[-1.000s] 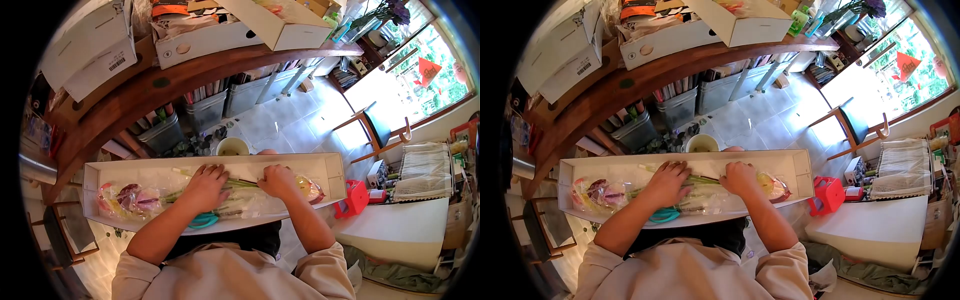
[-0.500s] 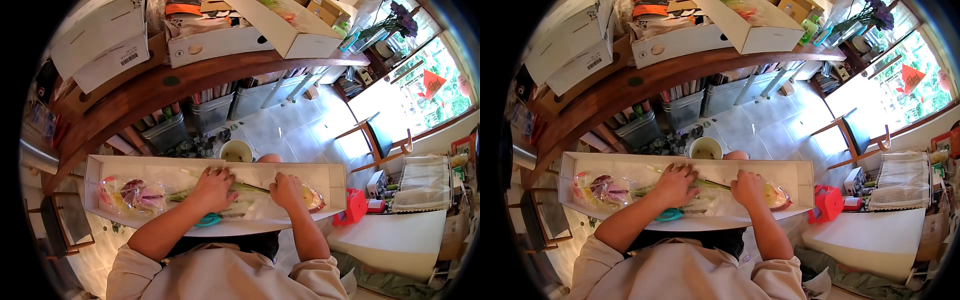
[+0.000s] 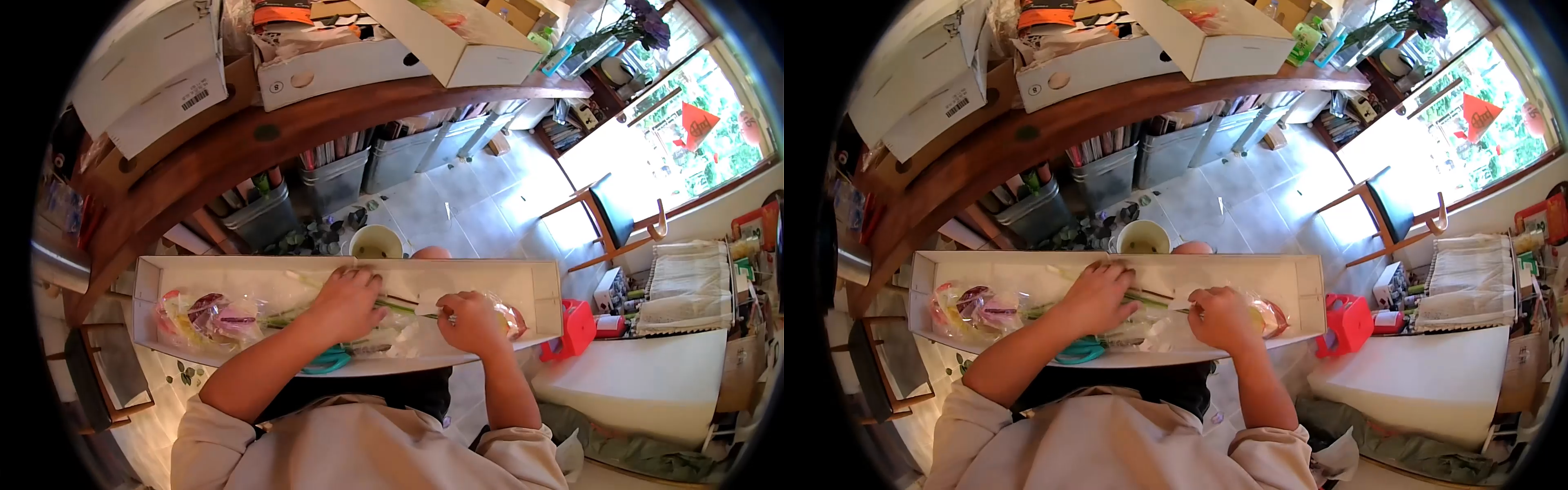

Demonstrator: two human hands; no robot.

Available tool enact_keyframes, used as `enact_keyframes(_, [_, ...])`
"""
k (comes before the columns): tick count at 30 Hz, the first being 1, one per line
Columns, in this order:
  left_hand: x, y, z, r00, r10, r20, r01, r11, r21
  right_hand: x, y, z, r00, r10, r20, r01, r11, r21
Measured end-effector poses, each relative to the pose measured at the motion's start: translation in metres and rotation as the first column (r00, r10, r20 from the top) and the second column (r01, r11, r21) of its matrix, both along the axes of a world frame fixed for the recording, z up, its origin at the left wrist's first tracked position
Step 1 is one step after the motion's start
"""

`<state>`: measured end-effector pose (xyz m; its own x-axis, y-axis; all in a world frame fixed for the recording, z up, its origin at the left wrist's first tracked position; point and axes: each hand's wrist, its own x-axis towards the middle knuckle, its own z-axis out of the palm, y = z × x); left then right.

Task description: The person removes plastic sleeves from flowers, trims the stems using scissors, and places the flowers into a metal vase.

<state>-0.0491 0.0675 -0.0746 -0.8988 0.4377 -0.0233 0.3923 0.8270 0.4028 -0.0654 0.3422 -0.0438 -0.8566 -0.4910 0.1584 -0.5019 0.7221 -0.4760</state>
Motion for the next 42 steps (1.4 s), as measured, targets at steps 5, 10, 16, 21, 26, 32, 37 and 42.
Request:
enact_keyframes(5, [-0.009, 0.051, 0.035, 0.97, -0.186, 0.157, 0.162, 0.974, 0.156, 0.002, 0.014, 0.005, 0.988, 0.055, 0.144, -0.054, 0.999, -0.007])
enact_keyframes(10, [-0.032, 0.086, -0.008, 0.943, -0.25, 0.219, 0.175, 0.933, 0.314, 0.011, 0.019, 0.016, 0.993, 0.054, 0.106, -0.058, 0.998, 0.031])
enact_keyframes(16, [-0.045, 0.089, -0.021, 0.952, -0.178, 0.25, 0.098, 0.949, 0.301, 0.007, 0.044, 0.0, 1.0, -0.023, -0.001, 0.023, 0.995, 0.1])
enact_keyframes(21, [-0.045, 0.086, -0.035, 0.945, -0.303, 0.12, 0.245, 0.904, 0.351, 0.007, 0.043, 0.005, 0.999, -0.041, 0.024, 0.038, 0.99, 0.138])
enact_keyframes(26, [-0.045, 0.088, -0.034, 0.959, -0.239, -0.154, 0.277, 0.908, 0.313, 0.009, 0.046, -0.013, 0.995, -0.087, -0.05, 0.094, 0.979, 0.182])
enact_keyframes(32, [-0.036, 0.102, -0.013, 0.898, -0.177, -0.404, 0.372, 0.795, 0.479, 0.012, 0.05, -0.017, 0.984, -0.098, -0.148, 0.118, 0.984, 0.136])
enact_keyframes(37, [-0.036, 0.099, -0.013, 0.904, -0.314, -0.288, 0.425, 0.606, 0.672, 0.01, 0.053, -0.014, 0.991, -0.093, -0.102, 0.106, 0.985, 0.136])
enact_keyframes(42, [-0.041, 0.107, -0.006, 0.951, -0.06, 0.303, -0.18, 0.688, 0.703, 0.012, 0.056, -0.006, 0.994, -0.096, -0.058, 0.102, 0.989, 0.111])
